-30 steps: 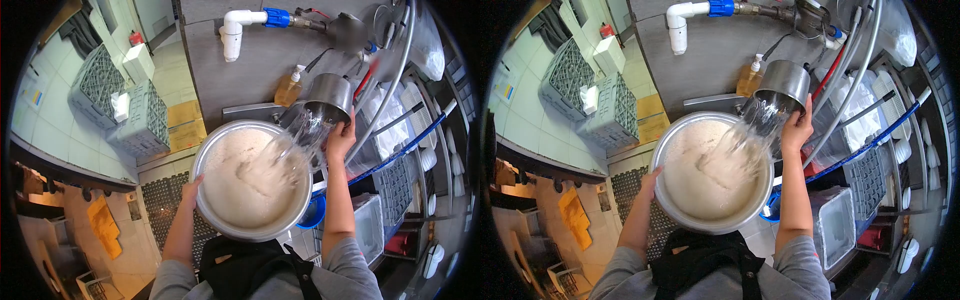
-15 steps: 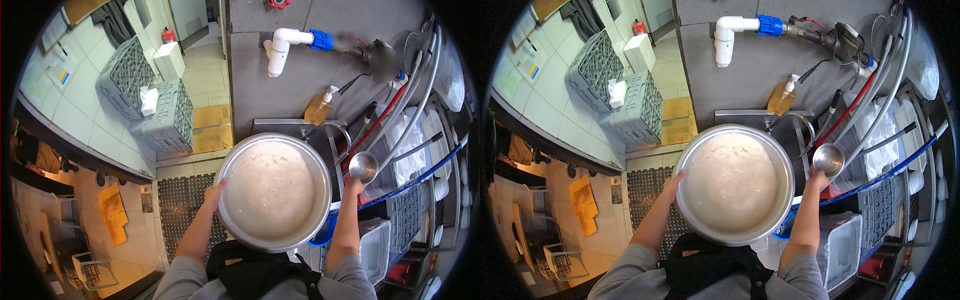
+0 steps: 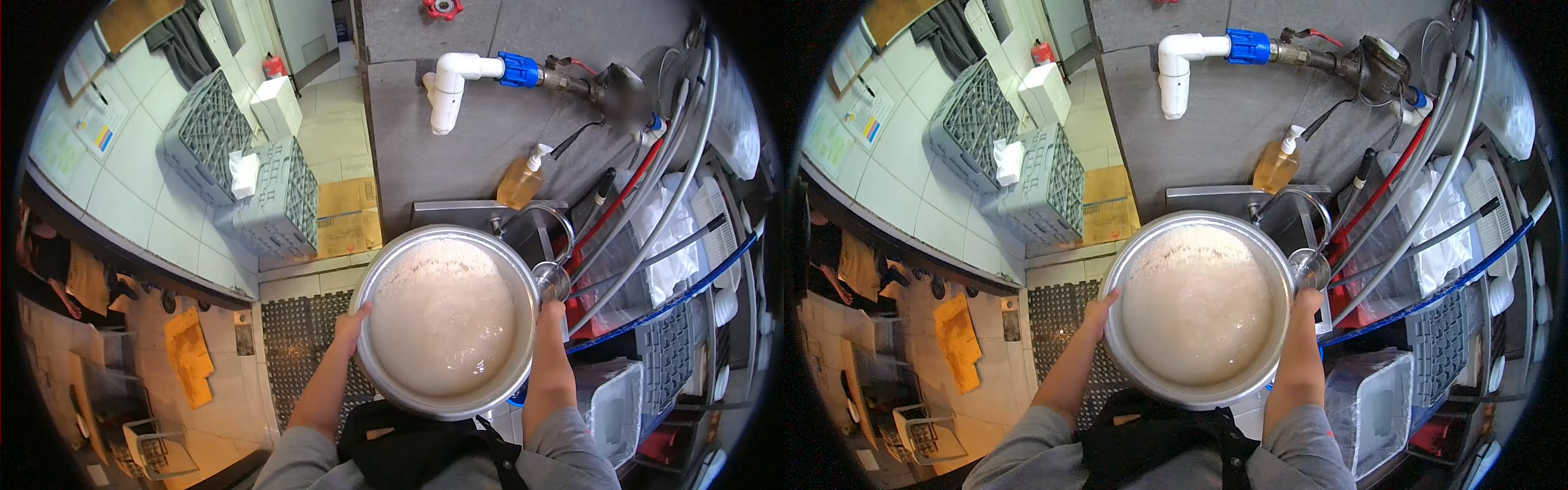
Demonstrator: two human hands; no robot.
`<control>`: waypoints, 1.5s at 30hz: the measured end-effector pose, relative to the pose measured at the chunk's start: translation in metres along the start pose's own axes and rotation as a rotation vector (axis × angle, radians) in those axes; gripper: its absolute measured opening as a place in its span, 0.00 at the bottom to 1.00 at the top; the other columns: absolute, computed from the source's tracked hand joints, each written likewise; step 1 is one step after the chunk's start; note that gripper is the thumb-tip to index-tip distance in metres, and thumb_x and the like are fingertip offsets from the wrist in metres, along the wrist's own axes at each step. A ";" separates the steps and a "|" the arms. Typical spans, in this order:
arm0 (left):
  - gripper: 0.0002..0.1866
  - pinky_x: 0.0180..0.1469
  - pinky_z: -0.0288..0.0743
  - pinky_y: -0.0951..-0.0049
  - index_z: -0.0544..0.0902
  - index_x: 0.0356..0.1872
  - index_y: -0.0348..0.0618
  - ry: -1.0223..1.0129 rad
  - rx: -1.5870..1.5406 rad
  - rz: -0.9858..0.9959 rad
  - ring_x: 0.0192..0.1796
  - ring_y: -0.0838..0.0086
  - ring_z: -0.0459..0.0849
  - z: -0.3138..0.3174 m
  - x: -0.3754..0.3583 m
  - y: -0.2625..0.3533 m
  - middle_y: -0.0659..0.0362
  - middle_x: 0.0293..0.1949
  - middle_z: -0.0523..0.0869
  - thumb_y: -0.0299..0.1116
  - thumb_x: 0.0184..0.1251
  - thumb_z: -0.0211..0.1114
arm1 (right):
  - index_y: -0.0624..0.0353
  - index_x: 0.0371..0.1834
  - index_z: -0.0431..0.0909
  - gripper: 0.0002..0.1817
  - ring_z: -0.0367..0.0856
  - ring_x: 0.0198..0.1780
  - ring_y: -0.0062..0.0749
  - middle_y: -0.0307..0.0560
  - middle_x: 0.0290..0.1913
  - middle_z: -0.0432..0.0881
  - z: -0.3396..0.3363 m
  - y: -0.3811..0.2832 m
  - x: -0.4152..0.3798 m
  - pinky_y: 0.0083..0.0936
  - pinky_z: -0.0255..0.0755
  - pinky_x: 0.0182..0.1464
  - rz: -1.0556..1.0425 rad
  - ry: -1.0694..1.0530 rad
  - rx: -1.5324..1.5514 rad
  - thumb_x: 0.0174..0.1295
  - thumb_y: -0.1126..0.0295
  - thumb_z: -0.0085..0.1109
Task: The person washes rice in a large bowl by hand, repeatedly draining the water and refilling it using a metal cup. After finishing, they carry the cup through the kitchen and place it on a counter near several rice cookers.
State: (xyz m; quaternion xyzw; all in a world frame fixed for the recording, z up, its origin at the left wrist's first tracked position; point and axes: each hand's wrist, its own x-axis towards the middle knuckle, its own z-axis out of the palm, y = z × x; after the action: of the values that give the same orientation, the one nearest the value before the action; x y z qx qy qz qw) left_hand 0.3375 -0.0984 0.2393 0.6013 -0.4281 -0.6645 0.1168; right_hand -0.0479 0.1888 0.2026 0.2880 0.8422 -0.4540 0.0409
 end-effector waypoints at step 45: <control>0.27 0.39 0.75 0.68 0.76 0.44 0.26 -0.045 -0.058 -0.008 0.36 0.63 0.83 0.000 0.002 -0.003 0.46 0.38 0.82 0.41 0.50 0.68 | 0.74 0.36 0.77 0.20 0.79 0.41 0.48 0.63 0.41 0.80 -0.009 -0.012 -0.019 0.35 0.70 0.41 -0.028 -0.042 -0.003 0.55 0.61 0.56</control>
State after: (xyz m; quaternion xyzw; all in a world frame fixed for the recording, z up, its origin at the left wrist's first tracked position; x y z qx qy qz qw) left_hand 0.3376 -0.0978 0.2363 0.5844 -0.4086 -0.6905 0.1218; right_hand -0.0368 0.1818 0.2231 0.2664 0.8458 -0.4592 0.0526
